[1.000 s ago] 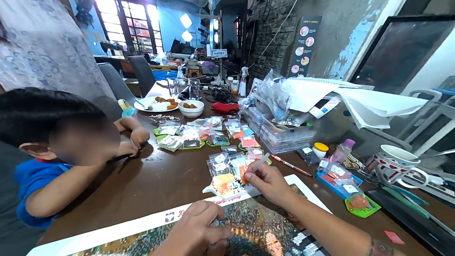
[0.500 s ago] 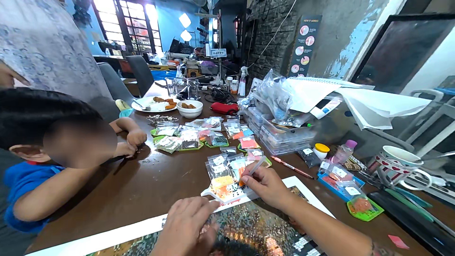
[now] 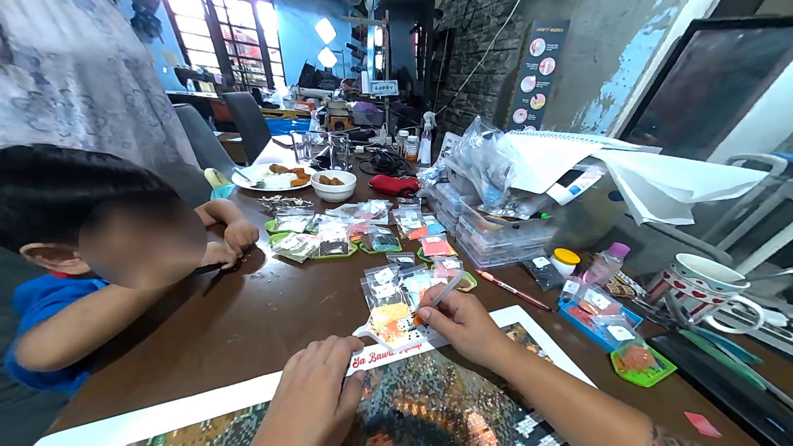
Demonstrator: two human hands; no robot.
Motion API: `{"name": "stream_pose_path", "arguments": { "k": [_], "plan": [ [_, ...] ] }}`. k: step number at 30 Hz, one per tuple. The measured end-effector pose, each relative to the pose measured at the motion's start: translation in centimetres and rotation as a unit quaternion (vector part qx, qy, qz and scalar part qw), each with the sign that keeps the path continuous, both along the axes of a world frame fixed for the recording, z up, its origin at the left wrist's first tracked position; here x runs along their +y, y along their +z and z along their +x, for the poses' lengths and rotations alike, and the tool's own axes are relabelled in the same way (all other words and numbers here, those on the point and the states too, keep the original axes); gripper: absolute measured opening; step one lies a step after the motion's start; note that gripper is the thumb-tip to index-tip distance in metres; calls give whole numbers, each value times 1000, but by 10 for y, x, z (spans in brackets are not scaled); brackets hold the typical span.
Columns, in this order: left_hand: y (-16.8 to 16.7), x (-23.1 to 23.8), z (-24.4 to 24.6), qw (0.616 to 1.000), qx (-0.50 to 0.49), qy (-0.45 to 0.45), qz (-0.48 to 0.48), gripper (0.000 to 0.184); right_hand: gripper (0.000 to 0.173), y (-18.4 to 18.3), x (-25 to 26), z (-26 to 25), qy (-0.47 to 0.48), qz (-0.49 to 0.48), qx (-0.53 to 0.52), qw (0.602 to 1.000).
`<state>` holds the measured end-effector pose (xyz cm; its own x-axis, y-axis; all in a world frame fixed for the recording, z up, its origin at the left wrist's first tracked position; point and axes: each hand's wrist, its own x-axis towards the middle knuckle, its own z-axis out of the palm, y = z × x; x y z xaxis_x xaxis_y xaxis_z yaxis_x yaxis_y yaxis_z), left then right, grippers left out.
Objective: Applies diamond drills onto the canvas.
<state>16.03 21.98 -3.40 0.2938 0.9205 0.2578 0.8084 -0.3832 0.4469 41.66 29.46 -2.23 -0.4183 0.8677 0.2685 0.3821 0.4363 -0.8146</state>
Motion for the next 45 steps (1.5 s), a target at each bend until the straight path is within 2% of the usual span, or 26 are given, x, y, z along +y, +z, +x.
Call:
{"name": "stream_pose_path", "arguments": {
  "k": [19,32,39,45],
  "plan": [
    [-3,1,2,1000,1,7,19,34,17,-2,0,-2,-13,-22,-2,1000],
    [-7,2,1,999,6,9,44,36,12,9,-10,-1,-14,20,16,1000],
    [3,1,1,999,27,6,-32,38,9,32,-40,-3,30,17,50,998],
    [9,2,2,996,33,12,-79,37,17,16,-72,-13,56,-2,53,997]
  ]
}}
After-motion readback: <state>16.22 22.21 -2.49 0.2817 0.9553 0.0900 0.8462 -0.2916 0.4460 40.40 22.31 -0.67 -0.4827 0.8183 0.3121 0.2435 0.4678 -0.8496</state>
